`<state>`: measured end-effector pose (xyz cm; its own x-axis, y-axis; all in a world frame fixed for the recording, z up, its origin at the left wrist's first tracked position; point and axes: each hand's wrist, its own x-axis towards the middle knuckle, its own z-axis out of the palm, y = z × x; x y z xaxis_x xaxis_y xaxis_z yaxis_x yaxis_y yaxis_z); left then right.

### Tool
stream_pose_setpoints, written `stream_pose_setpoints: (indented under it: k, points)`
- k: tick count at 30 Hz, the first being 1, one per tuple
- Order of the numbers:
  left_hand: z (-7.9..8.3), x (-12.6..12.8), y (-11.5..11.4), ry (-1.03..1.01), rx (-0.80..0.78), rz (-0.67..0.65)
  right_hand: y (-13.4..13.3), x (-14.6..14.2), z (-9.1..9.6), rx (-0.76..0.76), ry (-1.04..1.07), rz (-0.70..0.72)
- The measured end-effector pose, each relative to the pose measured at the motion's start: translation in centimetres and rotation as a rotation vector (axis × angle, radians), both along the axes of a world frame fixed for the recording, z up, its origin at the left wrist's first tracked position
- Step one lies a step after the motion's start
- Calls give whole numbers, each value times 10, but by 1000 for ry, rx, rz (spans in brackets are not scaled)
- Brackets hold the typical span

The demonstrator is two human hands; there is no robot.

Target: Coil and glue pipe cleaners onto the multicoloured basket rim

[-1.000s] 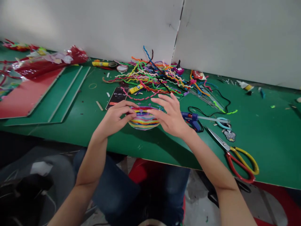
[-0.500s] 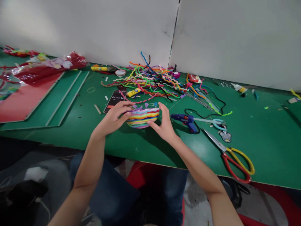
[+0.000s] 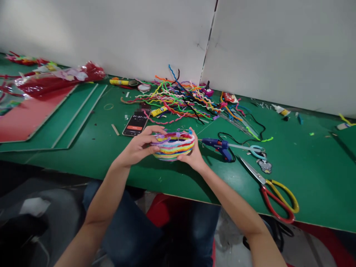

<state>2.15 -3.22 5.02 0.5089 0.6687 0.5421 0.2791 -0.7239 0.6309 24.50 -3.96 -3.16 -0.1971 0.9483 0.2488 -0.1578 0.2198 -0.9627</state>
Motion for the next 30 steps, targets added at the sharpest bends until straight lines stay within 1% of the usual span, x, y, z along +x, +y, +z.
stream_pose_setpoints:
  k: [1, 3, 5, 6, 9, 11, 16, 19, 21, 23, 25, 28, 30]
  points:
    - [2, 2, -2, 18, 40, 49, 0, -1, -1, -7, 25, -18]
    - [4, 8, -7, 37, 142, 209, -1, -3, -3, -14, 46, -74]
    - [5, 14, -11, 22, 244, 372, -1, -6, -3, -2, 32, -133]
    - [5, 16, -12, 14, 288, 425, -1, -7, -4, 11, 19, -158]
    - [3, 23, -16, 17, 389, 490, -2, -8, -4, 60, -11, -213]
    - [1, 27, -17, 27, 441, 527, -3, -9, -4, 82, 4, -237]
    - [-1, 33, -20, -29, 492, 614, -5, -9, -5, 100, 35, -260]
    - [0, 34, -20, 31, 551, 654, -5, -10, -5, 104, 8, -268]
    - [1, 34, -20, 35, 585, 659, -5, -11, -6, 96, 2, -262]
    - [1, 33, -20, -42, 572, 630, -5, -12, -5, 74, 19, -259]
    - [2, 30, -20, -188, 475, 578, -4, -12, -5, 29, 66, -258]
    - [5, 24, -17, -512, 251, 442, -3, -10, -1, -81, 185, -264]
    - [9, 17, -14, -701, 166, 357, -3, -9, 2, -165, 263, -269]
